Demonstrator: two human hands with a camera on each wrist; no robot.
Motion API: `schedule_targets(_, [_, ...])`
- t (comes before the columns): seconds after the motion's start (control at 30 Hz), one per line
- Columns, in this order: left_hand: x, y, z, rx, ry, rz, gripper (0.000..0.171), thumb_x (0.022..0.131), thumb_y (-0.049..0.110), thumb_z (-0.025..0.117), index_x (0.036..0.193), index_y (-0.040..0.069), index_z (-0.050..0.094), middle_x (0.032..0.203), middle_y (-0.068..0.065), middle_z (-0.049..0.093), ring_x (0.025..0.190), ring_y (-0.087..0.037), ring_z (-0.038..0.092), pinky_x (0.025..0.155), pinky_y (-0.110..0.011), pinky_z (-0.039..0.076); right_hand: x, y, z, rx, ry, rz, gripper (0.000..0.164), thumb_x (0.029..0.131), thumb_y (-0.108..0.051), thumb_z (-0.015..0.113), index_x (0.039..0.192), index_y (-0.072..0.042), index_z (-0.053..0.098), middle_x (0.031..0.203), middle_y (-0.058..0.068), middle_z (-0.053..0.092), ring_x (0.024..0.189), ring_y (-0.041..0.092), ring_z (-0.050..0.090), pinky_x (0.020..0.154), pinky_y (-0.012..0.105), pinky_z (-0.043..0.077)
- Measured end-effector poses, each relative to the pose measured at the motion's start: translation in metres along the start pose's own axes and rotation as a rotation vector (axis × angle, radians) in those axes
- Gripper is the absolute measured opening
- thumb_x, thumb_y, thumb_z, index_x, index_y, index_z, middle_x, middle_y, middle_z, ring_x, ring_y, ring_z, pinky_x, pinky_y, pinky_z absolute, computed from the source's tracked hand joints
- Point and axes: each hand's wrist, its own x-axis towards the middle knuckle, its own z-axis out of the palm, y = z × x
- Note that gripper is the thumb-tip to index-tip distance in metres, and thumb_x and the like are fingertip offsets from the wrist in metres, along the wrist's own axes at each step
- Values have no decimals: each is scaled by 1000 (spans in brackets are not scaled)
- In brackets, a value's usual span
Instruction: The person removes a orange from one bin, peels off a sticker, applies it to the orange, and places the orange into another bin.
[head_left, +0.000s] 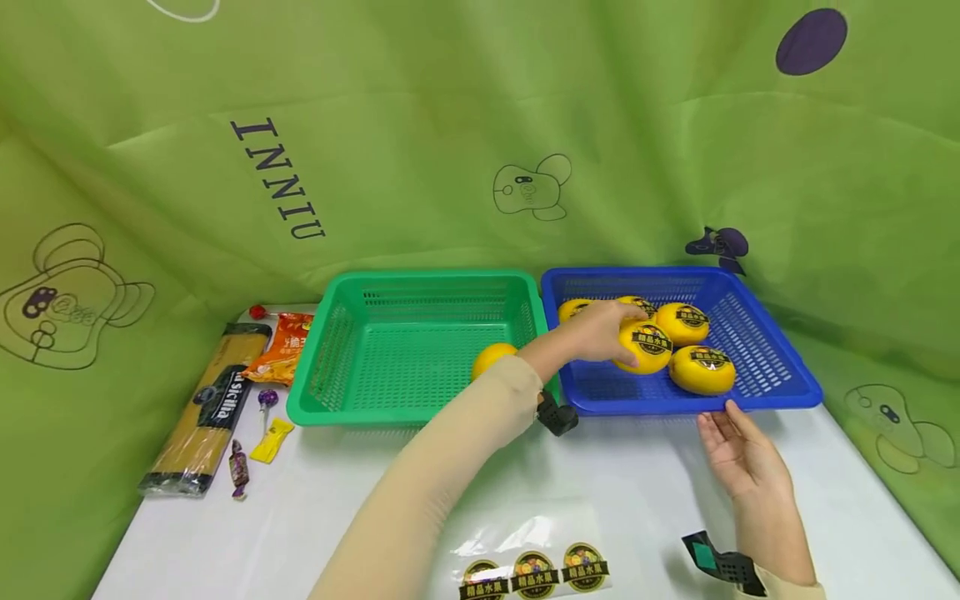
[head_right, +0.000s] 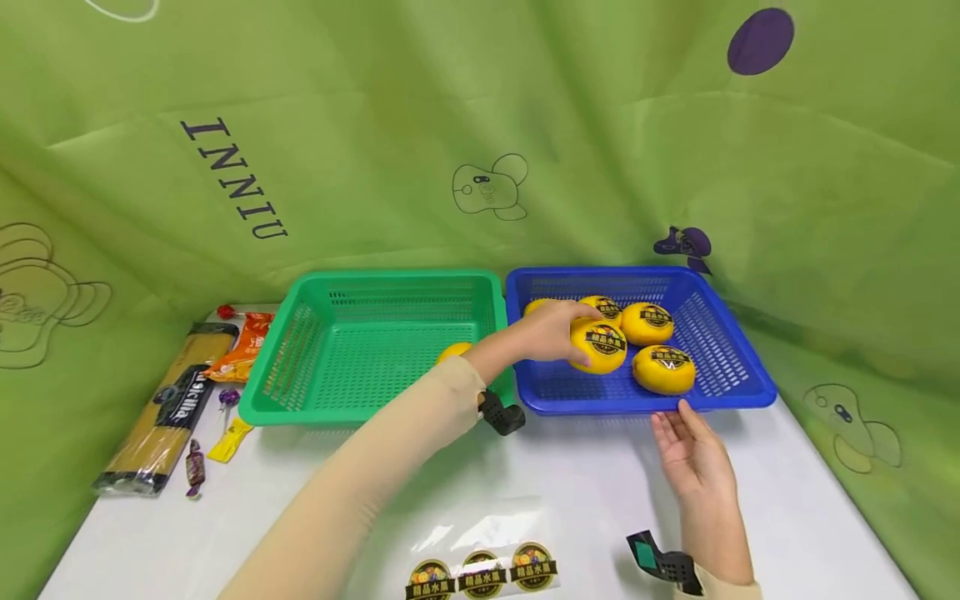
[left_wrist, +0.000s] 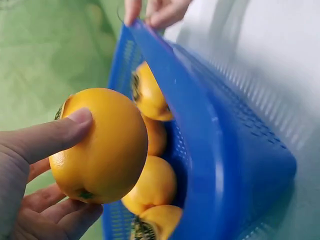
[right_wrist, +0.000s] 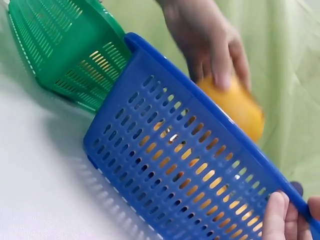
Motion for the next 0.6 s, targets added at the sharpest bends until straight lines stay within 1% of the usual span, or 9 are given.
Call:
schedule_targets(0.1, [17, -8, 6, -18, -30, -29, 70, 78, 34, 78, 140, 21, 47, 143, 5, 47, 131, -13, 44, 102, -22, 42, 0, 2, -1, 1, 18, 3, 7, 94, -3, 55, 92, -5, 61, 89, 11, 63, 87, 24, 64, 86, 33, 57])
schedule_targets(0.23, [29, -19, 13, -44, -39, -52, 67, 79, 30, 78, 138, 21, 49, 142, 4, 49, 129, -14, 45, 97, -21, 44, -1, 4, -3, -7, 43, 6, 7, 93, -4, 56, 92, -5, 63, 90, 10, 63, 88, 22, 65, 87, 32, 56])
schedule_targets(0.33, [33, -25, 15, -62, -65, -44, 65, 79, 27, 78, 137, 21, 51, 143, 4, 48, 132, -14, 43, 101, -21, 42, -1, 5, -5, -21, 30, 4, 9, 94, -5, 55, 91, -5, 63, 90, 9, 63, 88, 22, 65, 88, 31, 56])
schedule_targets(0.43, [36, -26, 15, -62, -109, -29, 66, 79, 26, 77, 139, 22, 50, 145, 6, 46, 136, -13, 38, 107, -21, 39, 0, 4, -6, -28, 9, -2, 9, 94, -5, 54, 90, -5, 63, 90, 9, 63, 88, 22, 65, 88, 31, 56])
schedule_targets(0.53, [39, -24, 17, -32, -137, -8, 66, 80, 27, 76, 140, 20, 48, 145, 5, 46, 137, -13, 37, 108, -19, 37, 0, 2, -6, -27, 3, -14, 8, 94, -5, 55, 91, -5, 62, 90, 9, 63, 88, 21, 64, 88, 30, 56])
schedule_targets(0.6, [38, -21, 18, -3, -146, -3, 65, 81, 28, 75, 140, 18, 49, 144, 5, 47, 137, -12, 38, 107, -18, 36, 0, 2, -6, -26, -12, -16, 10, 95, -5, 54, 91, -4, 63, 90, 9, 63, 88, 22, 64, 88, 30, 56])
